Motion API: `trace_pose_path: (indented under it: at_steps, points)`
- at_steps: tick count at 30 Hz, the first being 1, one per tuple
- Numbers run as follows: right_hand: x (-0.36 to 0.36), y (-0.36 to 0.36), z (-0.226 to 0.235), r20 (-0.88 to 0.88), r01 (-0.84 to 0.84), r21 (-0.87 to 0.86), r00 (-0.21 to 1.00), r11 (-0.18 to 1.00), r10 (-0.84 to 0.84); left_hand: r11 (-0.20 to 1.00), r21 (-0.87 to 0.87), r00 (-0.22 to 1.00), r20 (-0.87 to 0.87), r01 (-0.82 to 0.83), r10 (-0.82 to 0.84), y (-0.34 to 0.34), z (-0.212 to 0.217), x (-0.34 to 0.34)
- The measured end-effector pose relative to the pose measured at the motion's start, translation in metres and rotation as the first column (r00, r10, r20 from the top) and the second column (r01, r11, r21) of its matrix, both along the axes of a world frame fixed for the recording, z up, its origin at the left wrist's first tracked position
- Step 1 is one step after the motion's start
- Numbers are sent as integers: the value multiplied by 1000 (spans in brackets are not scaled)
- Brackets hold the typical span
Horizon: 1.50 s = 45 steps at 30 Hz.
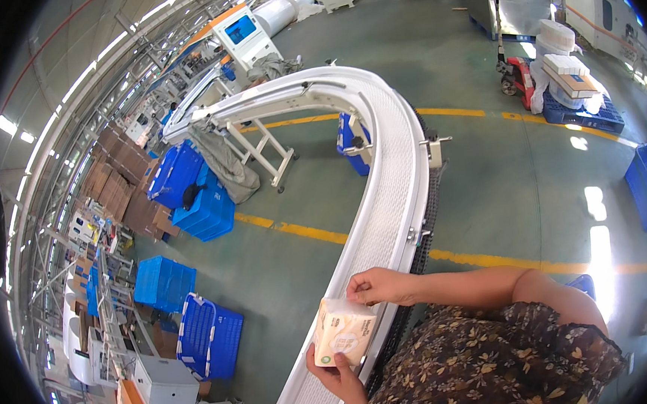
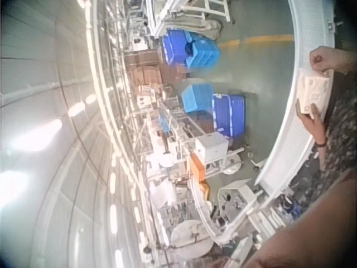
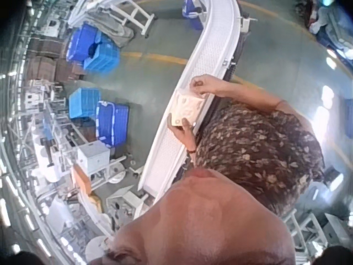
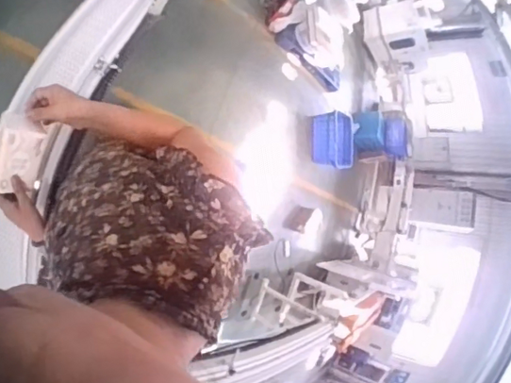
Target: The person picks up and turns over boxes on a conveyor belt and then walks to a bin to retrieve more boxes, placing them onto the industrial machinery.
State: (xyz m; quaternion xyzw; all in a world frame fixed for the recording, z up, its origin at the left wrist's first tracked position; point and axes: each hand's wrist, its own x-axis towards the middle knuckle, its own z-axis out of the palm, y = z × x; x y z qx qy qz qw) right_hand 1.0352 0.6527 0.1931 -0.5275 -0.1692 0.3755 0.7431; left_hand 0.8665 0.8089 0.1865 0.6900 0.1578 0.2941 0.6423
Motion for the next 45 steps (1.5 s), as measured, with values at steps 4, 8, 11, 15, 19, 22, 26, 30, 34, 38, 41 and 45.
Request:
trace_pose_path:
  at_steps: [4, 8, 11, 15, 19, 22, 26, 30, 34, 38, 41, 45]
  points:
    - [-8, 2, 6, -8, -39, -7, 999, 999, 39, 995, -57, 997, 12, 79, -78, 8, 5, -7]
    - [-15, 2, 8, -106, -41, 36, 993, 999, 44, 996, -57, 997, -7, 74, -74, 11, 6, -11]
    - [-14, 4, -3, -222, 165, -48, 960, 985, -171, 998, 66, 997, -76, -21, 26, 14, -2, -6]
    - [8, -20, -1, 538, 566, -45, 708, 823, -457, 901, 434, 790, -548, -12, 274, 37, 4, 9]
    - [-1, -64, -8, 385, 255, -29, 895, 966, -225, 787, 610, 780, -447, -92, 438, 40, 20, -10]
    - [1, -100, -28, 442, 167, -108, 891, 980, -103, 832, 550, 893, -410, 78, 187, 37, -39, 8]
    - [6, -149, -18, 609, 39, -166, 790, 985, 71, 513, 829, 849, -423, 222, 316, 25, -55, 32]
    - [33, -223, 2, 668, 37, -301, 721, 953, 183, 667, 441, 709, -93, -600, 699, -2, -23, 99]
    - [51, -297, 1, 645, 222, -326, 763, 919, 44, 468, 874, 962, -228, 133, 152, -76, -20, 202]
    - [48, -355, -4, 700, 380, -338, 713, 861, -39, 302, 845, 869, -486, 441, 90, -144, -25, 305]
    - [42, -401, -20, 620, 519, -394, 760, 759, -197, 234, 864, 871, -479, 446, 109, -185, -25, 387]
    - [35, -450, -37, 512, 671, -451, 735, 588, -446, 72, 927, 913, -376, 369, 159, -235, -36, 463]
